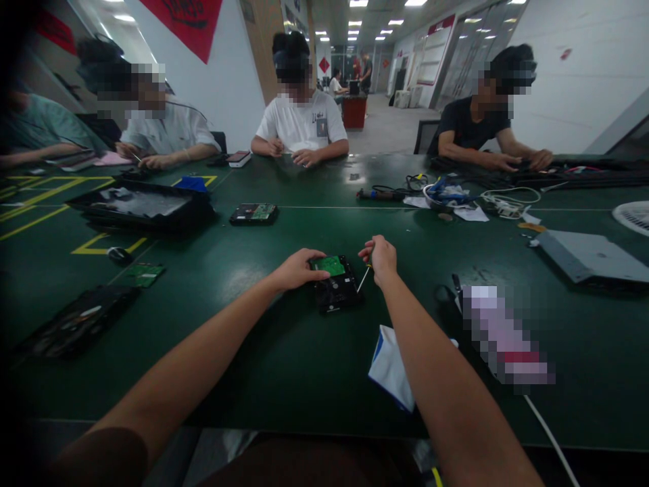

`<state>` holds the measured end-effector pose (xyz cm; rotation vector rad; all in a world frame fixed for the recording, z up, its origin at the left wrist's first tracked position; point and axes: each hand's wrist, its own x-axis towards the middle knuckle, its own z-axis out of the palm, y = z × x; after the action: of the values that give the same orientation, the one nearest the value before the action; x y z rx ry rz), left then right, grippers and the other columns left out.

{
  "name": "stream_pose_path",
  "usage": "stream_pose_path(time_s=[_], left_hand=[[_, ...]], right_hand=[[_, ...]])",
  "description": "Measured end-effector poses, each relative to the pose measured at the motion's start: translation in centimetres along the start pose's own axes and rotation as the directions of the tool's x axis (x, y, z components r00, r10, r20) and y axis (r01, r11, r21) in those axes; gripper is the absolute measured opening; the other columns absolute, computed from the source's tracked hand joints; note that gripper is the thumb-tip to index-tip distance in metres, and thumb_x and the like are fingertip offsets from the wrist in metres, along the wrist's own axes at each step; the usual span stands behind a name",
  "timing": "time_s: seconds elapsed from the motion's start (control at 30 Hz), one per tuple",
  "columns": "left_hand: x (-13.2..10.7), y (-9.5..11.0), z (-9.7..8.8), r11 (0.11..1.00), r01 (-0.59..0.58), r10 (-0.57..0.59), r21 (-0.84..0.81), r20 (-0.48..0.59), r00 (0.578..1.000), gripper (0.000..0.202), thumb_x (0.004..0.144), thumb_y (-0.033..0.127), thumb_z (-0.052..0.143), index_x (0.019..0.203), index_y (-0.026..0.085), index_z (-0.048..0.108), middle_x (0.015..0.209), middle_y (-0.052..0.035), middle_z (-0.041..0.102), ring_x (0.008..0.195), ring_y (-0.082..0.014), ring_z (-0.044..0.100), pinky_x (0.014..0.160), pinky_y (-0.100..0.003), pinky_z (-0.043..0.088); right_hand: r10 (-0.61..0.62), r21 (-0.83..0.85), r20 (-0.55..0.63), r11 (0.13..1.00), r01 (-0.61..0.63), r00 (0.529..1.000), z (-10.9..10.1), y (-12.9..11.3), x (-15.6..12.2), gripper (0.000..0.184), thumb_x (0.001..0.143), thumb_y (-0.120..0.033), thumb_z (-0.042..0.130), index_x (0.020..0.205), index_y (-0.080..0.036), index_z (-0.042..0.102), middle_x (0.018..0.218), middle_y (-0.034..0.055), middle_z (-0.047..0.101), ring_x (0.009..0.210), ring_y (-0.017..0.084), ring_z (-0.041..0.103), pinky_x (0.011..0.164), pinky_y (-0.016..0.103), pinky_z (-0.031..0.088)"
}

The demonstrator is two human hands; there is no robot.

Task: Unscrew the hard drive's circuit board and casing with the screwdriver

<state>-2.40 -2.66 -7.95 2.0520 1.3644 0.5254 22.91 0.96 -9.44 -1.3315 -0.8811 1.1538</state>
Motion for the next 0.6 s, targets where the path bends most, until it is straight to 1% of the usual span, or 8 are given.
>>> stream_pose_path(time_s=[0.1,0.17,0.27,0.33,0.4,0.5,0.57,0.6], left_hand=[[0.0,0.0,-0.1,1.000,0.013,-0.013,0.010,0.017,1.000,0.073,0.079,0.056,0.076,0.139,0.019,0.060,0.135,-0.0138,0.058,0.118,-0.0287,0.060,0.102,-0.041,0.048],[0.0,0.1,-0.2,1.000,0.020,-0.021,0.015,0.025,0.999,0.074,0.079,0.057,0.076,0.140,0.019,0.060,0.136,-0.0139,0.057,0.117,-0.0283,0.060,0.101,-0.040,0.049],[-0.1,0.2,-0.3,1.000,0.022,-0.023,0.022,0.029,0.999,0.074,0.079,0.057,0.076,0.141,0.019,0.059,0.133,-0.0140,0.058,0.116,-0.0279,0.060,0.101,-0.039,0.049],[-0.1,0.3,-0.3,0.999,0.036,-0.036,0.024,0.030,0.999,0.074,0.080,0.057,0.075,0.141,0.019,0.059,0.133,-0.0140,0.058,0.116,-0.0280,0.061,0.101,-0.039,0.049],[-0.2,0.3,-0.2,0.998,0.054,-0.055,0.023,0.028,0.998,0.073,0.080,0.056,0.075,0.141,0.020,0.059,0.135,-0.0135,0.057,0.116,-0.0280,0.061,0.101,-0.039,0.049],[-0.2,0.5,-0.1,0.998,0.062,-0.063,0.024,0.023,0.998,0.071,0.080,0.054,0.076,0.141,0.021,0.059,0.135,-0.0127,0.057,0.118,-0.0279,0.061,0.103,-0.039,0.048],[-0.3,0.7,-0.1,0.998,0.060,-0.060,0.028,0.018,0.998,0.070,0.081,0.052,0.076,0.141,0.020,0.059,0.135,-0.0128,0.057,0.120,-0.0281,0.060,0.105,-0.039,0.047],[-0.3,0.8,0.0,0.998,0.062,-0.062,0.031,0.015,0.998,0.069,0.081,0.051,0.076,0.141,0.020,0.059,0.135,-0.0132,0.057,0.120,-0.0282,0.060,0.106,-0.039,0.047]], right_hand=[[-0.037,-0.076,-0.037,0.997,0.034,0.999,0.0,-0.2,0.4,0.028,0.087,-0.044,0.053,0.079,-0.019,0.063,0.059,0.0036,0.070,0.051,0.014,0.057,0.051,0.027,0.042],[-0.035,-0.112,-0.070,0.993,0.027,0.997,-0.3,-0.5,0.6,0.031,0.088,-0.047,0.052,0.080,-0.019,0.065,0.060,0.0031,0.070,0.054,0.015,0.058,0.050,0.026,0.041],[-0.023,-0.100,-0.116,0.995,0.011,0.993,-0.6,-1.2,0.8,0.033,0.089,-0.050,0.052,0.083,-0.020,0.066,0.059,0.0009,0.068,0.053,0.015,0.057,0.047,0.026,0.037],[-0.038,-0.075,-0.122,0.997,0.029,0.992,-0.7,-2.0,0.7,0.034,0.090,-0.053,0.055,0.085,-0.021,0.065,0.059,0.0000,0.067,0.050,0.013,0.055,0.045,0.025,0.035],[-0.089,-0.057,-0.112,0.995,0.083,0.990,-0.6,-3.0,0.3,0.037,0.091,-0.057,0.057,0.086,-0.021,0.063,0.060,0.0000,0.066,0.047,0.012,0.052,0.042,0.023,0.033],[-0.192,-0.041,-0.081,0.981,0.190,0.978,-0.1,-4.4,-0.3,0.040,0.090,-0.062,0.060,0.089,-0.022,0.059,0.064,-0.0009,0.067,0.041,0.009,0.044,0.038,0.021,0.029],[-0.240,-0.028,-0.074,0.971,0.239,0.968,0.3,-5.2,-0.6,0.037,0.090,-0.059,0.061,0.094,-0.023,0.056,0.068,-0.0011,0.067,0.042,0.008,0.045,0.037,0.020,0.031],[-0.260,-0.032,-0.073,0.966,0.258,0.963,0.5,-5.4,-0.8,0.034,0.089,-0.055,0.064,0.098,-0.023,0.056,0.072,-0.0012,0.068,0.044,0.008,0.047,0.038,0.020,0.033]])
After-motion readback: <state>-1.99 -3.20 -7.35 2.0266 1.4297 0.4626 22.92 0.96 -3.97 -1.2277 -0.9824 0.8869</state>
